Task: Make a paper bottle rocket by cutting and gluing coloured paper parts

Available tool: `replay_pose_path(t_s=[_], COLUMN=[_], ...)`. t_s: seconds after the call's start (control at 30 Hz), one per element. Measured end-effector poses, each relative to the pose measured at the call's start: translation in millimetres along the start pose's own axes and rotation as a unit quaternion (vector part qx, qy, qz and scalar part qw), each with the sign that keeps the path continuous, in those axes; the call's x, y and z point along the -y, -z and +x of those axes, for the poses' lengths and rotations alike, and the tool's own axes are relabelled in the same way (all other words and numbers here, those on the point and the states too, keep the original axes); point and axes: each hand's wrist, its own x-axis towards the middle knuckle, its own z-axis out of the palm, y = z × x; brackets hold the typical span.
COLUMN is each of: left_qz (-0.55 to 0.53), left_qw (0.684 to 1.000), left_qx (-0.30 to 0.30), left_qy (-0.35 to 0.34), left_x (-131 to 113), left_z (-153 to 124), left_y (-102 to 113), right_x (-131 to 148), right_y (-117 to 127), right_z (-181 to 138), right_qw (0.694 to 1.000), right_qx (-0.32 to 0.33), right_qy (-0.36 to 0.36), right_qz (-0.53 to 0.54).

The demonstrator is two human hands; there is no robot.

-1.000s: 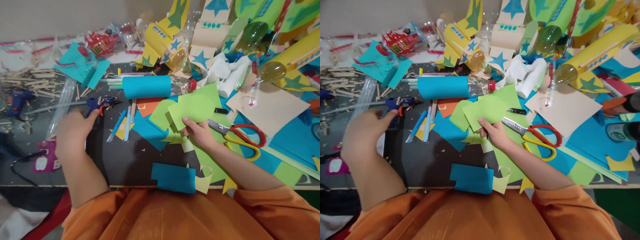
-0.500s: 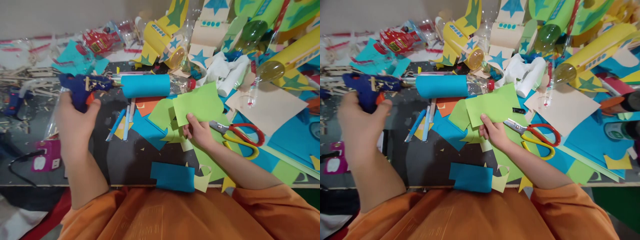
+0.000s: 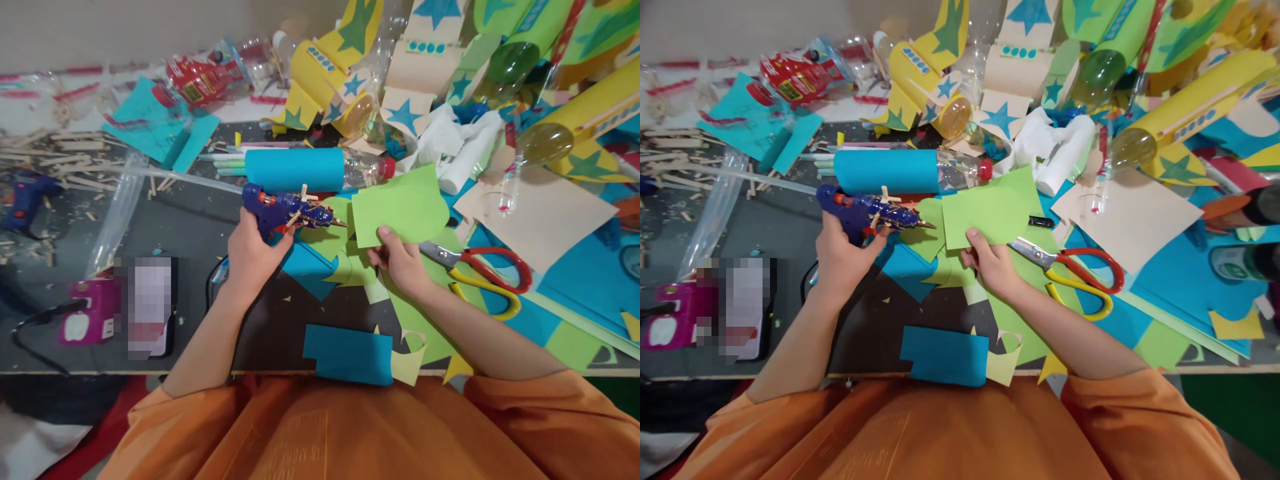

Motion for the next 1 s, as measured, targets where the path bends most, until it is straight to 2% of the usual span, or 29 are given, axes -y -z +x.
replay_pose_path(t_s=[0.3, 0.5, 0.8, 1.0], left_qz=[-0.006, 0.02, 0.017, 0.007], left_qw=[0.998, 0.998, 0.997, 0.998], left_qx=[-0.019, -0.017, 0.007, -0.005], left_qy=[-0.064, -0.056, -0.069, -0.069], left_x=[4, 8, 7, 10], left_z=[-11, -10, -7, -7], left_y=[-6, -8, -3, -3], right_x=[-1, -4, -4, -1], right_y=[0, 2, 2, 2], right_z=[0, -1, -2, -3], right_qw=[0.999, 0.999, 0.999, 0.998], right_qx=[0.013, 0.034, 0.023, 0.025], right_qy=[0.028, -0.028, -0.018, -0.028], right_qz=[-0.04, -0.032, -0.036, -0.04])
